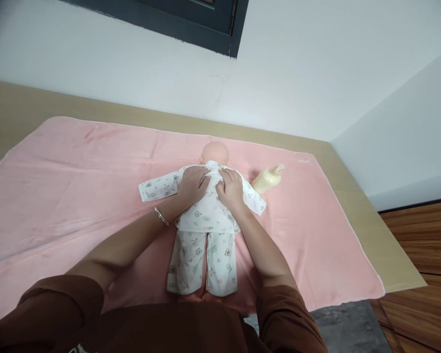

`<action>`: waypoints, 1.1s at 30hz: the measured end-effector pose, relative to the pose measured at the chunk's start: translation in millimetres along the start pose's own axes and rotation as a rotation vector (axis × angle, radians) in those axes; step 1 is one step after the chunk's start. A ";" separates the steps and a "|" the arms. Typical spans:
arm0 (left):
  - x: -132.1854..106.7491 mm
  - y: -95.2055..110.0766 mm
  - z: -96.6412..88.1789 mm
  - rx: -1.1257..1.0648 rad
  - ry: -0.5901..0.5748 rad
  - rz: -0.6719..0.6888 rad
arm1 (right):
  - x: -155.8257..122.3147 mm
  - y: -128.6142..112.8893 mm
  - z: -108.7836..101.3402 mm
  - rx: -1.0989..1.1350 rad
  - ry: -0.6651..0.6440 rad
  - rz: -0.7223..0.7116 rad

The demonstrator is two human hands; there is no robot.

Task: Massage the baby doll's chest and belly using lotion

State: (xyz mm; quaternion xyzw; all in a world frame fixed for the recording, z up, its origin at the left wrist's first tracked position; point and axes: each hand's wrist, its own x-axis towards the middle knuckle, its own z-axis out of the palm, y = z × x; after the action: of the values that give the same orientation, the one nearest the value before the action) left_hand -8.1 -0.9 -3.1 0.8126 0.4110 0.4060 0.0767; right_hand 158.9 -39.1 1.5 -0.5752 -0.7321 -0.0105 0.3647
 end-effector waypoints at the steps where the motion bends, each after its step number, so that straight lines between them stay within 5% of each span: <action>1: -0.8 0.5 -0.1 0.013 0.008 -0.001 | -1.6 -1.3 0.6 0.025 0.045 0.018; 6: -5.2 3.1 0.8 0.067 0.069 0.001 | -7.6 -7.0 1.9 0.045 0.184 0.099; 13: -2.2 -0.8 5.0 0.006 0.032 -0.040 | 2.0 -0.9 -2.8 -0.044 -0.081 0.085; 19: -3.1 -5.9 8.6 -0.025 0.024 -0.037 | -0.9 -16.7 -8.8 -0.102 0.067 0.031; 24: -7.8 -8.5 8.7 -0.142 0.099 -0.004 | -1.6 -34.8 -12.5 -0.095 -0.207 -0.064; 29: -9.1 -7.5 6.1 -0.172 0.133 0.028 | -1.1 -36.1 -15.0 -0.088 -0.080 -0.035; 33: -9.6 -9.1 7.6 -0.158 0.128 0.007 | -2.2 -36.8 -11.0 -0.088 -0.176 -0.046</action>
State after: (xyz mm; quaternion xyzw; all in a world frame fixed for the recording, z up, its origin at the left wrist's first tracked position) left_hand -11.2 -0.4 -18.0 0.7780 0.3788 0.4884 0.1129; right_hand 133.5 -58.1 23.2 -0.5723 -0.7732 -0.0004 0.2731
